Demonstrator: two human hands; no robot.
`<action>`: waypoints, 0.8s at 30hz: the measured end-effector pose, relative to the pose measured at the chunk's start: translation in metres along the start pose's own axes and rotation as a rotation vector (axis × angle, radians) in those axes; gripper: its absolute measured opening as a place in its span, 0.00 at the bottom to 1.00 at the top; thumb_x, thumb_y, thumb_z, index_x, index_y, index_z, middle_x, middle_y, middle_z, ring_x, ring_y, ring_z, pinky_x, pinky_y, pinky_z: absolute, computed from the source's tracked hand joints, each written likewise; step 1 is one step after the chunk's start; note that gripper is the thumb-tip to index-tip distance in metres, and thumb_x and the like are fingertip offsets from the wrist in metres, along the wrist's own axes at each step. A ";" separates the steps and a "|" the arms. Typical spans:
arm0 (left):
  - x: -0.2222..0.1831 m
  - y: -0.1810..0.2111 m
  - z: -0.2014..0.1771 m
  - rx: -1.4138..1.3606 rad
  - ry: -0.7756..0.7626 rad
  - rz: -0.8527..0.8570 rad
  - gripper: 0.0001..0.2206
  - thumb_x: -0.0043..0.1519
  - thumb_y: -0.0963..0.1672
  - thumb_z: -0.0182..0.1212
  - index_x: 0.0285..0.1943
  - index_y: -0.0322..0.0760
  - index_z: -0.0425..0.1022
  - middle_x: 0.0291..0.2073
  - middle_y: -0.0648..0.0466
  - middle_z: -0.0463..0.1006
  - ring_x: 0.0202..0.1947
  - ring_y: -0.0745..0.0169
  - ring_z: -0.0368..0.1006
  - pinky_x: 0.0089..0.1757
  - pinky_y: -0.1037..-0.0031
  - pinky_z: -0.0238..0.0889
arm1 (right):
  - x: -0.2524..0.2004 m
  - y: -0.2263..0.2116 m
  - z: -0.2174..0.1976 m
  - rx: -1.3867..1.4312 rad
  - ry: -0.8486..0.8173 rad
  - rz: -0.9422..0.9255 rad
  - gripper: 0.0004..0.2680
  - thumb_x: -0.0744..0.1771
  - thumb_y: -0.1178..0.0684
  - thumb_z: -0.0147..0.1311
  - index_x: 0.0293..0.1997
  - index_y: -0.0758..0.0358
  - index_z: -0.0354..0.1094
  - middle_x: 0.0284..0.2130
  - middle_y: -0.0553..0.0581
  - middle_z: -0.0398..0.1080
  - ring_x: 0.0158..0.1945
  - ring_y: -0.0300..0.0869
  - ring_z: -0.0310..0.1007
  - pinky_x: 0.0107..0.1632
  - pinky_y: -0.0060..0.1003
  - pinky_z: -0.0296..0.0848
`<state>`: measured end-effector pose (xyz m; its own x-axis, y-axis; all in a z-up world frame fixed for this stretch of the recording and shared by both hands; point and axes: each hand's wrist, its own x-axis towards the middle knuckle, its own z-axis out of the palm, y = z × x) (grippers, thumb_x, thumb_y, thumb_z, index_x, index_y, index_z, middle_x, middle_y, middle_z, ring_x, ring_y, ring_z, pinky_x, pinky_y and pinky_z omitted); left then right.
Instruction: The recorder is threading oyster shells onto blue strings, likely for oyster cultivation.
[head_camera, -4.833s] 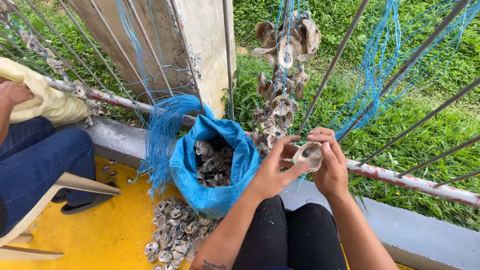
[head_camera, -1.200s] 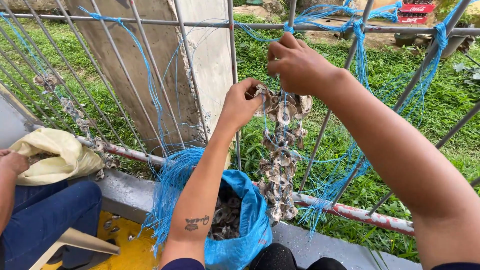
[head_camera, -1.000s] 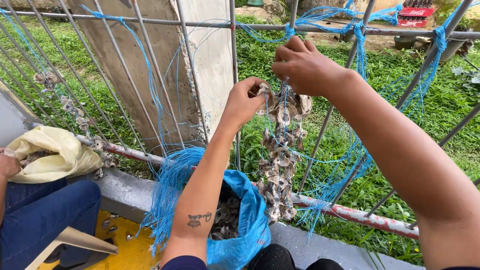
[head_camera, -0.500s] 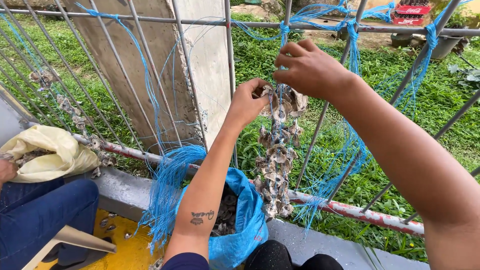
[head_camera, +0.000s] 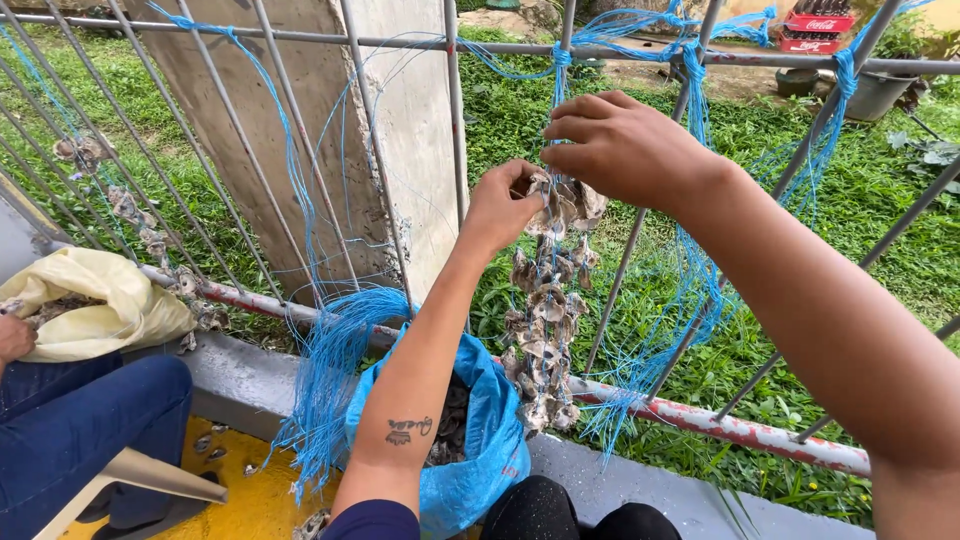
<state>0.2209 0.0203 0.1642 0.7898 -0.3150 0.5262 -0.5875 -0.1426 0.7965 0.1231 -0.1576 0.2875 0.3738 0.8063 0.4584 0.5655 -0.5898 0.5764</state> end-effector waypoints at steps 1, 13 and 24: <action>0.000 -0.003 0.002 -0.005 0.002 0.017 0.09 0.54 0.39 0.65 0.42 0.31 0.78 0.29 0.55 0.81 0.29 0.71 0.74 0.35 0.75 0.69 | 0.000 -0.005 -0.009 0.045 -0.002 0.020 0.09 0.66 0.53 0.56 0.51 0.53 0.76 0.52 0.53 0.75 0.63 0.48 0.69 0.65 0.45 0.64; -0.002 -0.003 0.017 0.037 0.064 0.033 0.11 0.54 0.40 0.66 0.44 0.32 0.79 0.28 0.55 0.80 0.27 0.69 0.74 0.34 0.73 0.70 | -0.051 -0.134 -0.077 -0.025 0.002 -0.027 0.12 0.64 0.56 0.55 0.52 0.60 0.72 0.52 0.58 0.74 0.61 0.50 0.70 0.67 0.54 0.60; -0.005 0.006 0.021 0.020 0.061 -0.020 0.10 0.55 0.41 0.66 0.45 0.32 0.79 0.30 0.56 0.80 0.29 0.69 0.74 0.34 0.73 0.69 | -0.139 -0.217 -0.005 0.984 0.362 0.340 0.07 0.70 0.58 0.50 0.52 0.63 0.69 0.42 0.57 0.75 0.52 0.46 0.78 0.69 0.58 0.68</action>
<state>0.2102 0.0013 0.1599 0.8103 -0.2542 0.5281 -0.5745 -0.1668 0.8013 -0.0558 -0.1420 0.1018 0.4745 0.4528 0.7549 0.8724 -0.3560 -0.3349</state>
